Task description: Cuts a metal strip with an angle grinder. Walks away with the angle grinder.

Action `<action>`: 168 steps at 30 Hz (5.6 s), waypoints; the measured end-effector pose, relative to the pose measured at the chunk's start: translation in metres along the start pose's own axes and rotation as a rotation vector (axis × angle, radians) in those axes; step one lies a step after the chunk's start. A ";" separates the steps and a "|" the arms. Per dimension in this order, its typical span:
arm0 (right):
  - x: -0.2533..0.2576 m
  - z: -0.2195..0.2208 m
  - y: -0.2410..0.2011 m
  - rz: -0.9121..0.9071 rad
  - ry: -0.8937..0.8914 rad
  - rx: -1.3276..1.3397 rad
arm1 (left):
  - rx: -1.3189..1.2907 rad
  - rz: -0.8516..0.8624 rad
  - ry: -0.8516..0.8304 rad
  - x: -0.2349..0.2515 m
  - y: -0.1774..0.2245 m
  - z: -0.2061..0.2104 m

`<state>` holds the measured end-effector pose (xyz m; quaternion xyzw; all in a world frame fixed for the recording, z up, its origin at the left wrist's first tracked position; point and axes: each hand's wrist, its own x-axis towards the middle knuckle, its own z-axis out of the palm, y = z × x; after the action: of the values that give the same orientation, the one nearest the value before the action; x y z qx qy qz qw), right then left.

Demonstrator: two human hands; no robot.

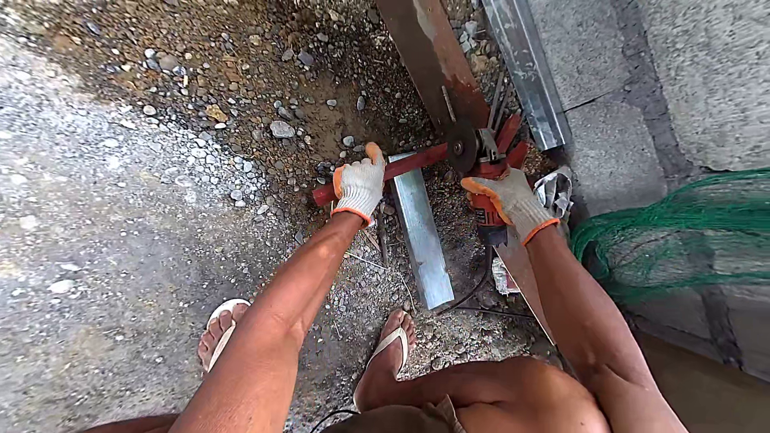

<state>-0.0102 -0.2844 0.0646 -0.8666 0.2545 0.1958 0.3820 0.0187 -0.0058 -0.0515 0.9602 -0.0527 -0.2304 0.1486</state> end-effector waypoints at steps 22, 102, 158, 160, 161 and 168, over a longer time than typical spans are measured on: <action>0.013 0.016 -0.007 0.004 -0.009 -0.201 | -0.044 0.153 -0.239 0.007 -0.001 -0.032; 0.013 0.015 -0.001 -0.002 -0.027 -0.190 | -0.060 0.122 -0.267 0.008 -0.001 -0.031; 0.017 0.024 -0.013 0.008 0.017 -0.287 | -0.064 0.133 -0.254 0.009 -0.002 -0.027; 0.011 0.021 -0.013 0.016 0.013 -0.326 | -0.067 0.132 -0.258 0.008 -0.003 -0.029; 0.007 0.018 -0.009 0.005 0.001 -0.334 | -0.068 0.132 -0.259 0.007 -0.003 -0.029; 0.006 0.019 -0.008 -0.013 -0.011 -0.300 | -0.068 0.124 -0.263 0.008 -0.002 -0.028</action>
<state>-0.0035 -0.2666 0.0544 -0.9144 0.2146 0.2340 0.2511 0.0386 0.0024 -0.0314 0.9111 -0.1233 -0.3462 0.1867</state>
